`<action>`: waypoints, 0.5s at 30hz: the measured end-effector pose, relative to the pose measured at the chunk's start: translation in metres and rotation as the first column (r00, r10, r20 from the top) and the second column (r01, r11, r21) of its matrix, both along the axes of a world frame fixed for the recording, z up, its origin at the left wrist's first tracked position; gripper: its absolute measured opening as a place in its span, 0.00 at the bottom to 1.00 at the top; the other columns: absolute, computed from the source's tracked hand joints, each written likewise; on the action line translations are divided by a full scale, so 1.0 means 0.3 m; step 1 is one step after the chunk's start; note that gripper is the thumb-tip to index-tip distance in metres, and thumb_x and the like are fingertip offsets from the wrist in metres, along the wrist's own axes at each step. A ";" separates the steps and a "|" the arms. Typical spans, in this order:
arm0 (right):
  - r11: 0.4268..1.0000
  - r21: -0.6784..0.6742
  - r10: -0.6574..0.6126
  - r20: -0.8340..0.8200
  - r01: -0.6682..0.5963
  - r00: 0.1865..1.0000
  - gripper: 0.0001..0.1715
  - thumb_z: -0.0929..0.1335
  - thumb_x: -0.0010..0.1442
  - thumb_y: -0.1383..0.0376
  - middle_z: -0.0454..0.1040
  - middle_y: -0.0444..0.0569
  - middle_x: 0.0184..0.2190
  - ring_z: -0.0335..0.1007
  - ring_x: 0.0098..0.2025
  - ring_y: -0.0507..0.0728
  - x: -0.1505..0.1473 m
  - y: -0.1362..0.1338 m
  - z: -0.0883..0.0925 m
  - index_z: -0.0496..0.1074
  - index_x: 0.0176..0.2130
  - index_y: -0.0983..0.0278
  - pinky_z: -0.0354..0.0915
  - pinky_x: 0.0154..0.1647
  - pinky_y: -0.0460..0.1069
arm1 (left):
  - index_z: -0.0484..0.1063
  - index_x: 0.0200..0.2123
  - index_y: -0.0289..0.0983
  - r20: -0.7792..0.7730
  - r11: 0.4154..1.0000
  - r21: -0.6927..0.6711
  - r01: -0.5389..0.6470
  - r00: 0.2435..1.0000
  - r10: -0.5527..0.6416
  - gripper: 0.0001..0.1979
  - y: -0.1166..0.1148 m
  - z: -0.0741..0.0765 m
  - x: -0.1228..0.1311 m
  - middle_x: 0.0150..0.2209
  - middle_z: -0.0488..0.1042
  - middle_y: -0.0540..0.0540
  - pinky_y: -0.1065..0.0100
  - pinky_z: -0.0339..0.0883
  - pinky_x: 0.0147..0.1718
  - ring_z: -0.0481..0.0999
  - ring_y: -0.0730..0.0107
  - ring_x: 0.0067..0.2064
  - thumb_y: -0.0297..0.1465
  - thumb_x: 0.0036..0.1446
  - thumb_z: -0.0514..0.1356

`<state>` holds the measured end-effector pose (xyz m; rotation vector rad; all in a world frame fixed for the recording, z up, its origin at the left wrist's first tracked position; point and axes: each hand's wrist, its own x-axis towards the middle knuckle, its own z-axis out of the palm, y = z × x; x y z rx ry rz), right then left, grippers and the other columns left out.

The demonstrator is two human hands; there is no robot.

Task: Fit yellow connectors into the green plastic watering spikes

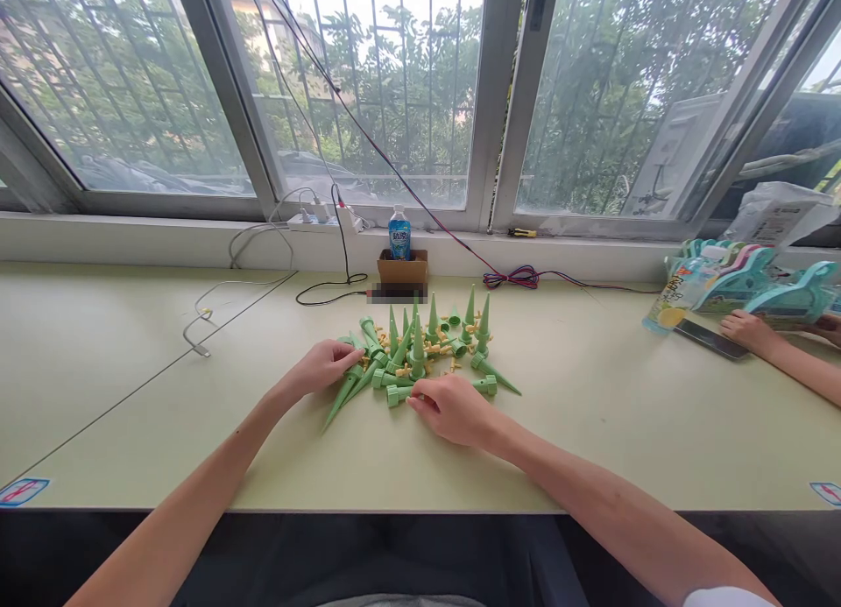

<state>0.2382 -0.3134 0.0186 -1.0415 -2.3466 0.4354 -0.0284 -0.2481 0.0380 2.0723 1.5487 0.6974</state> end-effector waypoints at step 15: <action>1.000 -0.004 0.013 0.015 -0.013 1.000 0.11 0.64 0.65 0.66 0.69 0.43 0.21 0.61 0.23 0.50 0.000 -0.001 0.001 0.74 0.34 0.64 0.56 0.29 0.44 | 0.52 0.15 0.38 -0.103 0.981 0.192 -0.024 0.994 0.044 0.24 0.007 -0.042 0.031 0.16 0.55 0.51 0.68 0.50 0.23 0.55 0.71 0.22 0.43 0.59 0.52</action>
